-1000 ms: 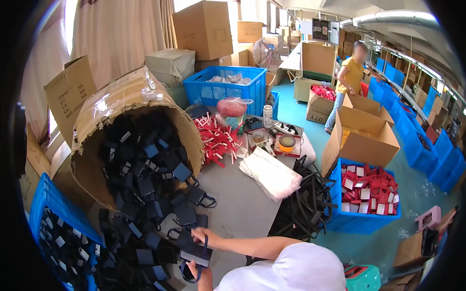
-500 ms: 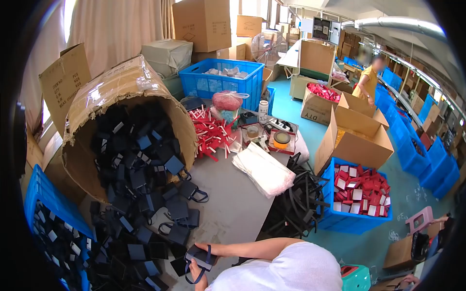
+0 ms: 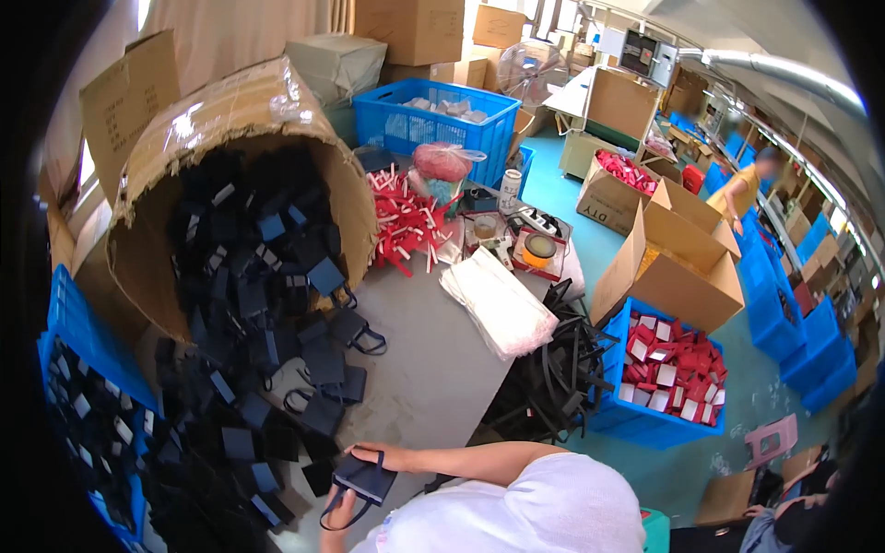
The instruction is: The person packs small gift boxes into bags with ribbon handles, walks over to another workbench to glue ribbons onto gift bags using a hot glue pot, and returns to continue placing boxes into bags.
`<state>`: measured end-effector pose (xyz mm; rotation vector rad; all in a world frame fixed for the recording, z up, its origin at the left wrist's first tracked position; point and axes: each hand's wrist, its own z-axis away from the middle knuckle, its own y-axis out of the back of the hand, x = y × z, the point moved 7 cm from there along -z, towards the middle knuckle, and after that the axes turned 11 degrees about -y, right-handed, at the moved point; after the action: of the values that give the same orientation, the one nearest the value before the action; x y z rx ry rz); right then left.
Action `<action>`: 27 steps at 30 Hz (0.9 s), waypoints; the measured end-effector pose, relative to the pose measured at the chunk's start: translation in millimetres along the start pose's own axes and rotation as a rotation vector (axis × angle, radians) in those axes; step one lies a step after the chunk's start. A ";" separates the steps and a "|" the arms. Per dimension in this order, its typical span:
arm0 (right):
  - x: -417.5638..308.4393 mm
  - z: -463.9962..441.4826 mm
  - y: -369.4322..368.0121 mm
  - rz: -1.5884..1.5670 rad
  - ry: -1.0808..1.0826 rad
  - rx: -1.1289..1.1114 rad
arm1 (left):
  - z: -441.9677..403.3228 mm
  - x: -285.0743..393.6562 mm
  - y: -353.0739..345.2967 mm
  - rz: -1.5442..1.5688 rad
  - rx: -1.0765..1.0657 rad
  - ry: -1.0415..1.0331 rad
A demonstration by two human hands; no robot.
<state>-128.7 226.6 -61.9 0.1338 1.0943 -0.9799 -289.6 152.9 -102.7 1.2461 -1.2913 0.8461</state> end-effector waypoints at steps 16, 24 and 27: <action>-7.5 -3.9 -15.0 0.178 -0.169 0.338 | 182.4 -96.8 296.9 -1.333 0.973 0.654; 3.0 -22.7 -26.9 0.194 -0.164 0.231 | 165.3 -68.9 234.8 -0.906 1.155 0.224; 9.0 -32.8 -28.0 0.156 -0.204 0.184 | 144.0 -15.4 203.8 -0.940 1.196 0.128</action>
<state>-170.4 222.2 -75.3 0.2593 0.7940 -0.9305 -520.1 56.0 -100.9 2.3622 0.1465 0.9339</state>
